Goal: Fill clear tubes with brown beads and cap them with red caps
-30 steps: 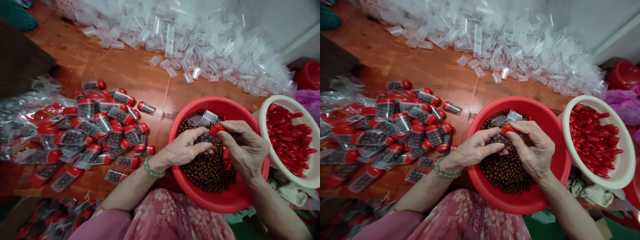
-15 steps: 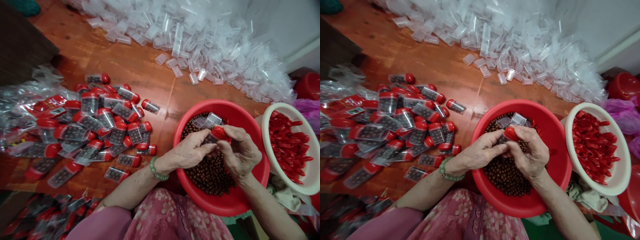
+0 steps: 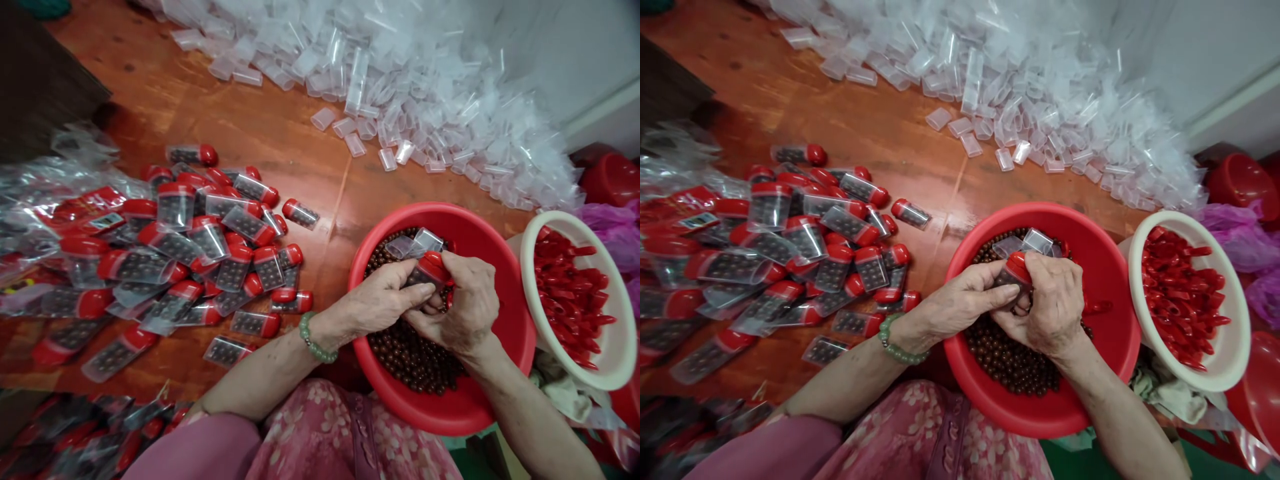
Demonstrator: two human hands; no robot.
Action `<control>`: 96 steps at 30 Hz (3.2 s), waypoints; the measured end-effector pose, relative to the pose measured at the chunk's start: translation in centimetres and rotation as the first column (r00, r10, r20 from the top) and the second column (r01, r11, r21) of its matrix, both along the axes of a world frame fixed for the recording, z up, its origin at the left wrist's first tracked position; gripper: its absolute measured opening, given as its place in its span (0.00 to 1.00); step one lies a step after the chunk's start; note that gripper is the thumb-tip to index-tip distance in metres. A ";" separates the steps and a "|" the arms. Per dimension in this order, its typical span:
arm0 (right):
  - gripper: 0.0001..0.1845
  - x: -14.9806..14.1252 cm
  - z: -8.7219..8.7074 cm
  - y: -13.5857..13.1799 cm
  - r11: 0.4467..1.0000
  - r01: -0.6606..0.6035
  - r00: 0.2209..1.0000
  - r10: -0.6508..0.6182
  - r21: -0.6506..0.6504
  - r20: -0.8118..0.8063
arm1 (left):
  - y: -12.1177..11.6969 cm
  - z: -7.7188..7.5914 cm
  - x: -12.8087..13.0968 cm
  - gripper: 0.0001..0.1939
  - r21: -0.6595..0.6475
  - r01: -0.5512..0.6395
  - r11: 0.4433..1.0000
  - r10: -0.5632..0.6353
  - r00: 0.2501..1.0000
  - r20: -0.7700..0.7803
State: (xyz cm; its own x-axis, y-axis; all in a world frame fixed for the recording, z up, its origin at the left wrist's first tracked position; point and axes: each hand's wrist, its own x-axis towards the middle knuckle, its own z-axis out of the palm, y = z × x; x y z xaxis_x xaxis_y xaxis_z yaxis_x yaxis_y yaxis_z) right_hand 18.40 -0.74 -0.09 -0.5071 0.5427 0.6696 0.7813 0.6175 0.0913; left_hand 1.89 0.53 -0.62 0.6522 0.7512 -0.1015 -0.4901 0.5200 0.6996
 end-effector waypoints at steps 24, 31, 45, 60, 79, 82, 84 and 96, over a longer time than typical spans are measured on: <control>0.43 0.2 0.7 -0.1 0.994 -0.031 0.992 0.044 -0.106 0.116 | 0.2 0.1 -0.1 0.21 0.122 0.035 0.992 -0.026 0.997 -0.075; 0.39 0.2 0.0 0.2 0.999 -0.035 0.996 0.036 -0.021 0.077 | 0.0 -0.2 -0.1 0.21 0.162 0.047 0.986 -0.027 0.992 -0.123; 0.14 1.7 0.8 -0.1 0.712 -0.402 0.736 -0.124 -0.576 -0.666 | -0.4 0.1 -0.2 0.11 0.584 -0.024 0.811 0.327 0.847 -0.419; 0.49 2.9 1.3 1.4 0.033 -0.709 0.660 -0.319 -0.704 -0.680 | -1.2 -0.6 0.6 0.14 0.965 0.102 0.240 0.640 0.731 -0.236; 0.48 2.3 1.2 1.1 0.076 -0.742 0.647 -0.181 -0.666 -0.741 | -1.7 0.1 0.5 0.13 0.968 0.227 0.104 0.631 0.737 -0.240; 0.45 2.6 1.6 0.8 0.027 -0.725 0.651 -0.299 -0.688 -0.698 | -1.4 0.0 0.4 0.09 0.947 0.115 0.301 0.552 0.788 -0.271; 0.36 2.5 1.9 0.5 0.136 -0.665 0.666 -0.337 -0.734 -0.665 | -1.2 0.1 0.2 0.08 0.868 0.079 0.489 0.481 0.806 -0.345; 0.56 0.8 1.8 -1.0 0.871 -0.112 0.992 0.074 -0.478 -0.098 | -0.5 -0.1 -0.3 0.23 -0.016 0.108 0.994 -0.109 0.993 -0.053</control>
